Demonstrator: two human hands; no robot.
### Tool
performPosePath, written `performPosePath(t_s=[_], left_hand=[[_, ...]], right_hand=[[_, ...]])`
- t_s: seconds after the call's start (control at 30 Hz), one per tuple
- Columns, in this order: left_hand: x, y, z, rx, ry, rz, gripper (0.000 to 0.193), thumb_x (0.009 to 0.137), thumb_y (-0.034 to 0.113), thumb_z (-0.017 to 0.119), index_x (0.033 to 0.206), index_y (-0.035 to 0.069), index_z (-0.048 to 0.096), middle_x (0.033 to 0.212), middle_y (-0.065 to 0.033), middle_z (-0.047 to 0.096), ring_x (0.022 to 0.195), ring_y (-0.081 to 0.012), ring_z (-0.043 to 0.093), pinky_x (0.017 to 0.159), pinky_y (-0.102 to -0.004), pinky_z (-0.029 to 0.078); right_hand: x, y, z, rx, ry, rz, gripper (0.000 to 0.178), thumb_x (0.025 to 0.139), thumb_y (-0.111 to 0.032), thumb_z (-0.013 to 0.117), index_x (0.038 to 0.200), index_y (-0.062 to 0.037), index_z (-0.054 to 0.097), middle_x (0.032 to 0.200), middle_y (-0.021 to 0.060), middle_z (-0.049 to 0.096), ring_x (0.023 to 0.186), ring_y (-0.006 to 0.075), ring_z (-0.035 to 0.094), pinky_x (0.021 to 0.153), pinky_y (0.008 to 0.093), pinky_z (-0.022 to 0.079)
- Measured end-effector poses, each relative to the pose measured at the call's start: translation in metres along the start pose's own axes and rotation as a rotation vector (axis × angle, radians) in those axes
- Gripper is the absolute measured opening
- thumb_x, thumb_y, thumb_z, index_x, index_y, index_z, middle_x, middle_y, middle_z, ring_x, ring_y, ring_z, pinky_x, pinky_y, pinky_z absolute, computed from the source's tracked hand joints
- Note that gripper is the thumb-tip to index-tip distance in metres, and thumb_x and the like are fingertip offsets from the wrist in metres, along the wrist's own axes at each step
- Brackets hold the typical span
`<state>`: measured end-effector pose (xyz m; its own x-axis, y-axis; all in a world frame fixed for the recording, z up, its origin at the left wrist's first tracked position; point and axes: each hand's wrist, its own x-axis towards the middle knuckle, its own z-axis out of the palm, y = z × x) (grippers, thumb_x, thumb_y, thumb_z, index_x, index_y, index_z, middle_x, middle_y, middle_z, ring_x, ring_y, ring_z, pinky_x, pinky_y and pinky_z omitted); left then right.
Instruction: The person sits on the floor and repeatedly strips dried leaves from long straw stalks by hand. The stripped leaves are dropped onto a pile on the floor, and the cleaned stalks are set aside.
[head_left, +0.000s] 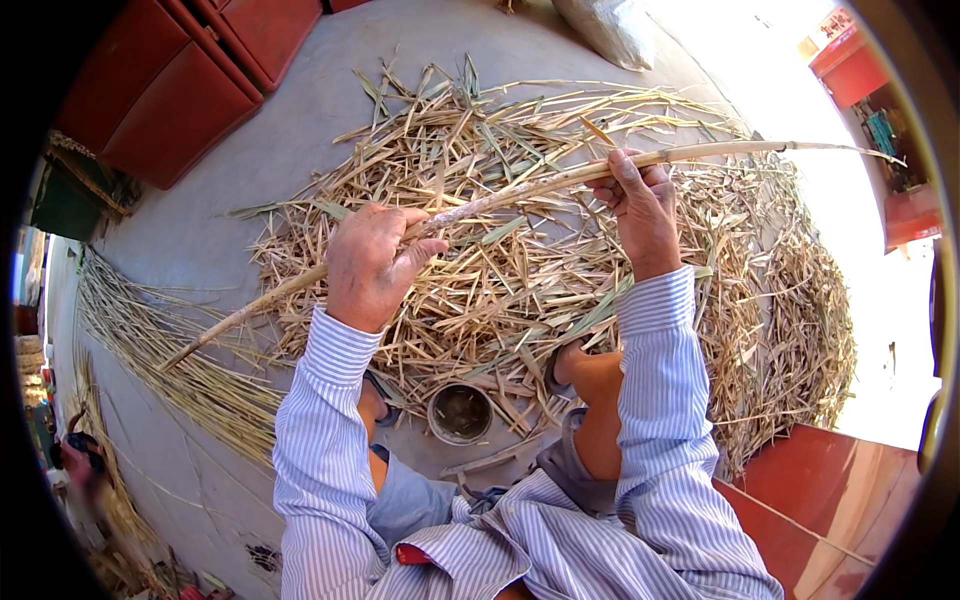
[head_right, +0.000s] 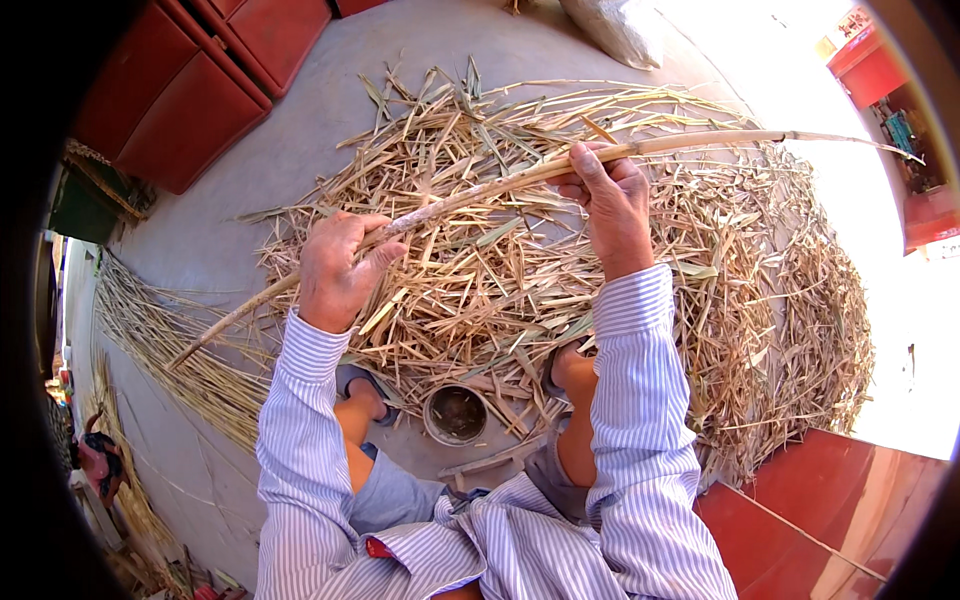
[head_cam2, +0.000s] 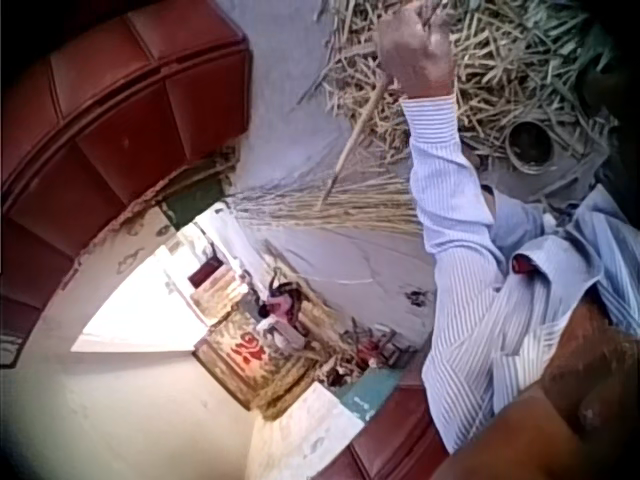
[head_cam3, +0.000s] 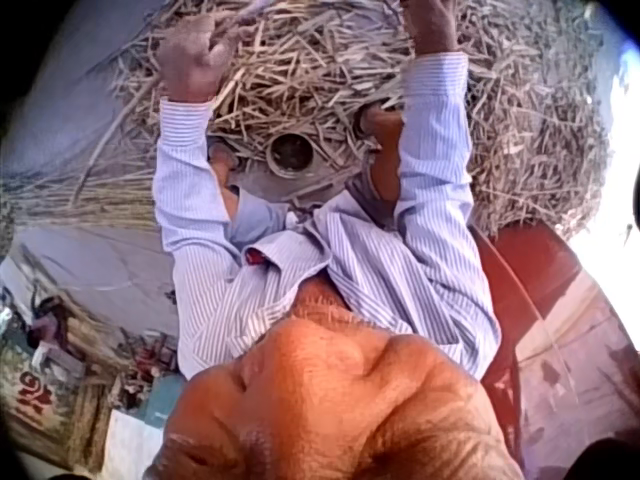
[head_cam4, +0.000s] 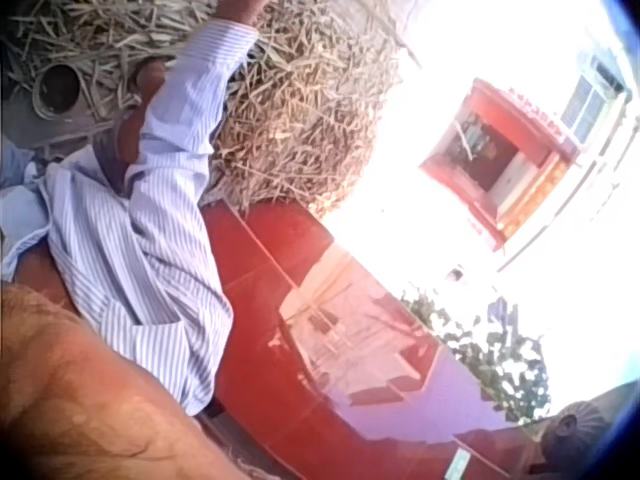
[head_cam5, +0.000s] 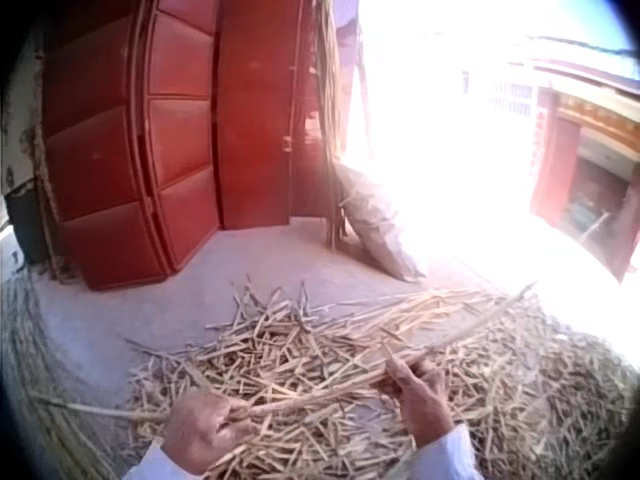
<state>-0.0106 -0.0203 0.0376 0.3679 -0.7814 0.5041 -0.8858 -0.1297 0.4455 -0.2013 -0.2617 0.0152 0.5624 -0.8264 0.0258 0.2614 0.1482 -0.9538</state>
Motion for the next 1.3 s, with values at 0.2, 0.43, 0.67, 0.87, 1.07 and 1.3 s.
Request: performPosePath(t_s=[0.2,0.43,0.67,0.87,1.07,1.3], left_hand=[[-0.009,-0.001,0.009,-0.364,0.006,-0.342,0.018,0.079,0.015,0.078,0.085,0.001,0.069,0.073,-0.0066,0.068,0.065,-0.0126,0.063,0.063,-0.0266,0.049],[-0.007,-0.046,-0.018,-0.505,0.146,-0.517,0.025,0.088,0.025,0.071,0.09,0.002,0.062,0.08,-0.0072,0.069,0.071,-0.0134,0.062,0.066,-0.0264,0.048],[-0.007,-0.014,-0.004,-0.019,-0.213,-0.057,0.033,0.084,0.034,0.072,0.092,0.002,0.067,0.076,-0.0108,0.065,0.074,-0.0282,0.059,0.074,-0.0389,0.044],[-0.021,-0.051,-0.022,-0.62,0.097,-0.476,0.018,0.088,0.019,0.071,0.087,0.002,0.065,0.073,-0.0015,0.064,0.065,-0.0063,0.055,0.061,-0.0212,0.044],[-0.008,-0.036,-0.025,-0.158,0.191,-0.248,0.024,0.086,0.026,0.072,0.089,0.004,0.064,0.077,-0.0051,0.066,0.071,-0.0134,0.059,0.066,-0.0283,0.044],[0.005,-0.008,-0.022,0.275,0.02,0.008,0.027,0.078,0.029,0.074,0.087,0.006,0.064,0.082,-0.0072,0.066,0.077,-0.0263,0.059,0.075,-0.0381,0.041]], right_hand=[[-0.002,-0.001,0.001,0.012,-0.064,-0.027,0.028,0.092,-0.025,0.067,0.104,0.0006,0.061,0.09,0.0116,0.069,0.077,0.0159,0.069,0.066,0.0228,0.056],[-0.001,0.0,-0.01,-0.035,-0.096,-0.034,0.024,0.093,-0.022,0.065,0.104,-0.0011,0.061,0.091,0.0137,0.07,0.078,0.0164,0.069,0.069,0.0253,0.059],[-0.01,0.009,0.022,-0.037,-0.117,0.017,0.028,0.092,-0.024,0.067,0.103,0.0007,0.062,0.091,0.0113,0.069,0.081,0.0166,0.07,0.07,0.0249,0.058],[0.005,-0.005,-0.002,0.267,0.04,-0.043,0.016,0.094,-0.016,0.061,0.104,-0.0029,0.059,0.093,0.0112,0.069,0.08,0.0142,0.067,0.067,0.0201,0.056],[-0.006,0.017,0.016,0.297,-0.141,0.154,0.016,0.095,-0.02,0.061,0.104,-0.0066,0.06,0.099,0.0112,0.07,0.089,0.0154,0.068,0.073,0.0236,0.057],[-0.023,0.037,0.049,0.322,-0.149,0.402,0.019,0.095,-0.019,0.061,0.104,-0.0023,0.062,0.091,0.0065,0.068,0.085,0.014,0.067,0.068,0.0211,0.055]])
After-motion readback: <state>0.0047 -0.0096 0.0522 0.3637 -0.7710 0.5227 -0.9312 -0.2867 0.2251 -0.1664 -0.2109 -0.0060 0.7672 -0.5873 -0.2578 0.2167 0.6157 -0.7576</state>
